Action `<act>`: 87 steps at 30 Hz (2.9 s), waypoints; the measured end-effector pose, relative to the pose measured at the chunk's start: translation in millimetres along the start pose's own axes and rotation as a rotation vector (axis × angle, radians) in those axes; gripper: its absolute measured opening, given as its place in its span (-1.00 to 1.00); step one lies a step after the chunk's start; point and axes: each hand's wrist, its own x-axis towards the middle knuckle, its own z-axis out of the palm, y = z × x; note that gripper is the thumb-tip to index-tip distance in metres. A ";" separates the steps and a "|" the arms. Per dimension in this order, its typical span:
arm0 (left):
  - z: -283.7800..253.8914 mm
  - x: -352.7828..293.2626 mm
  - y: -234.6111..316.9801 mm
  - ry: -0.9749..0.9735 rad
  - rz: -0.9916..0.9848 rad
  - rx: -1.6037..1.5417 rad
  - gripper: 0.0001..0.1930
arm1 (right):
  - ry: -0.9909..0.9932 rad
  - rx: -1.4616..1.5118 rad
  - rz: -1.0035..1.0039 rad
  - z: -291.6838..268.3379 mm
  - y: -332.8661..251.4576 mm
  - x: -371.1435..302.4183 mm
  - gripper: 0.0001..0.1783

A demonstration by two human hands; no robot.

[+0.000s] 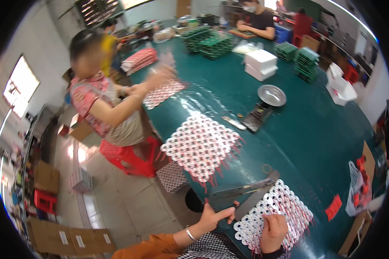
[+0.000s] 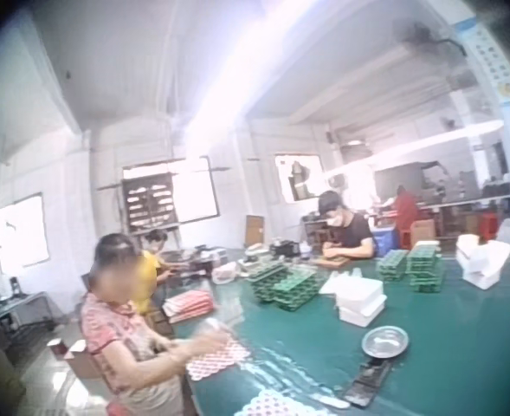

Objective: The person solders wires onto LED circuit boards using a soldering tool, positioning the wires by hand and attaching them to the contact points on each board.

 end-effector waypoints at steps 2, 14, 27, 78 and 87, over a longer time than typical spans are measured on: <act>0.5 2.7 -1.4 -0.028 -0.017 0.013 -0.66 | -0.067 -0.013 0.010 -6.7 10.0 -7.3 -0.83; -4.3 3.9 -9.4 -0.011 0.041 0.059 -0.60 | -0.064 -0.023 -0.091 -7.5 9.0 -9.1 -0.87; 2.3 4.0 -2.5 -0.017 0.077 0.045 -0.68 | 0.003 0.004 -0.040 -0.3 7.7 -11.3 -0.85; 10.3 2.8 4.1 0.065 0.136 0.143 -0.74 | 0.042 0.059 -0.069 -1.8 15.9 -13.1 -0.90; 14.1 5.3 5.0 0.032 0.175 0.127 -0.77 | 0.068 0.035 -0.079 -0.6 16.8 -14.9 -0.90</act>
